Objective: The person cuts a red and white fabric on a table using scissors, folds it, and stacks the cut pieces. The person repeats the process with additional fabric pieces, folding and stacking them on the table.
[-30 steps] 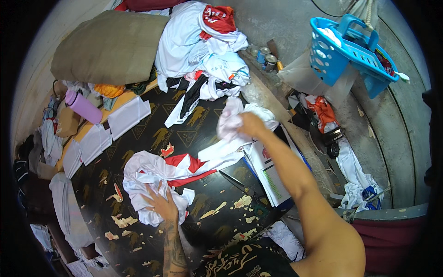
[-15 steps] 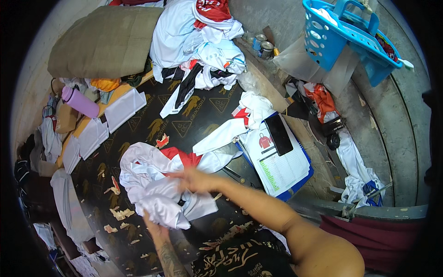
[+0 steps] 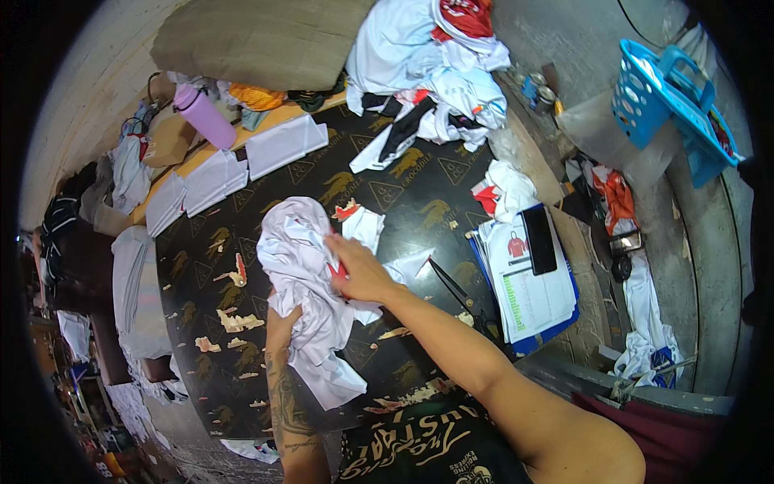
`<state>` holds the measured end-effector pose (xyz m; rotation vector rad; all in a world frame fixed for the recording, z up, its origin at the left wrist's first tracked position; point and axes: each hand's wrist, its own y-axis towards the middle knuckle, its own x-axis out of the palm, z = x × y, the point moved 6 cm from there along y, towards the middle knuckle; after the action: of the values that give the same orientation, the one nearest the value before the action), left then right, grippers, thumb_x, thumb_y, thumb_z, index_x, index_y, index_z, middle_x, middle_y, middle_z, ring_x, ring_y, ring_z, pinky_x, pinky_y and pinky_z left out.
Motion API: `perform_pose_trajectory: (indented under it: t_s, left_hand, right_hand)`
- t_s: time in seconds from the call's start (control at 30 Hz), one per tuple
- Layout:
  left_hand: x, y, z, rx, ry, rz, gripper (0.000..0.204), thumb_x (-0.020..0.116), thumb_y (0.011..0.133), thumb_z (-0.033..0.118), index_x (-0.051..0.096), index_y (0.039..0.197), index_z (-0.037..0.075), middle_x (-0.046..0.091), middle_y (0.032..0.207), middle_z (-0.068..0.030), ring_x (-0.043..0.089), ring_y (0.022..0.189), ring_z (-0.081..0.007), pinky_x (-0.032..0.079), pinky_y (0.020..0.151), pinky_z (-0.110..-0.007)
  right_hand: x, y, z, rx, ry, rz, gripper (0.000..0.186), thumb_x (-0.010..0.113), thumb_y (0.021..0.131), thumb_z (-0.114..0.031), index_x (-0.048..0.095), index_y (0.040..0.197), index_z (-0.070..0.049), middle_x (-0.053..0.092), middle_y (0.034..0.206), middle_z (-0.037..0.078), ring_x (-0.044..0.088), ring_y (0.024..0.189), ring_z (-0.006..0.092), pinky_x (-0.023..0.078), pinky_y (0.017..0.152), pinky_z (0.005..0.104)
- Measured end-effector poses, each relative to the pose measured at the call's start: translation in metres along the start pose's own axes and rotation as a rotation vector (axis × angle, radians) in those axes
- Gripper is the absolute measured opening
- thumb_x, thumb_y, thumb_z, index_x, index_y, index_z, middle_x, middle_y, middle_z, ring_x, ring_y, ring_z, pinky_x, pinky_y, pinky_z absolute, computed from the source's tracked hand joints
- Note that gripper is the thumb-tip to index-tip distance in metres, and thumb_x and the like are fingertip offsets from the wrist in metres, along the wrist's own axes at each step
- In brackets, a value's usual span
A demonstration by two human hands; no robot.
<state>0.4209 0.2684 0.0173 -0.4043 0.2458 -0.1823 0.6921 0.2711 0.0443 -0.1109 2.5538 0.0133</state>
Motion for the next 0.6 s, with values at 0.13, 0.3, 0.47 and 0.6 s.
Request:
perform_pose_trajectory:
  t_s: [0.13,0.3,0.47,0.6]
  left_hand:
    - [-0.007,-0.009,-0.01,0.025,0.087,0.098,0.078,0.079,0.09,0.017,0.047,0.159,-0.002,0.062,0.148,-0.0157,0.062,0.134,-0.0267,0.047,0.115,-0.037]
    - [-0.012,-0.008,-0.022,0.098,0.122,0.109,0.074,0.081,0.089,0.012,0.05,0.154,-0.001,0.065,0.14,-0.0145,0.063,0.13,-0.0248,0.048,0.114,-0.037]
    - [-0.004,0.001,-0.03,0.087,-0.109,0.01,0.079,0.08,0.09,0.011,0.045,0.16,0.0,0.062,0.148,-0.0137,0.06,0.136,-0.0258,0.046,0.117,-0.038]
    - [-0.014,-0.003,-0.026,-0.009,0.047,0.067,0.079,0.081,0.089,0.011,0.047,0.159,0.0,0.063,0.147,-0.0147,0.061,0.135,-0.0253,0.047,0.116,-0.037]
  right_hand:
    - [-0.056,-0.005,0.032,-0.013,-0.471,0.084,0.065,0.066,0.094,-0.014,0.057,0.157,-0.026,0.047,0.167,0.014,0.034,0.155,0.0525,0.029,0.124,0.0713]
    - [-0.08,-0.006,0.071,-0.054,-0.643,0.036,0.042,0.073,0.093,-0.017,0.067,0.135,-0.015,0.074,0.121,0.014,0.06,0.126,0.0428,0.045,0.105,0.0659]
    - [-0.243,-0.051,0.108,0.534,-0.332,0.625,0.037,0.075,0.089,-0.018,0.065,0.122,-0.003,0.071,0.121,0.022,0.067,0.117,0.0433,0.055,0.099,0.0509]
    - [-0.307,-0.08,0.092,0.564,-0.766,0.528,0.09,0.087,0.084,-0.041,0.051,0.156,-0.001,0.057,0.151,0.028,0.063,0.131,0.0433,0.052,0.11,0.0511]
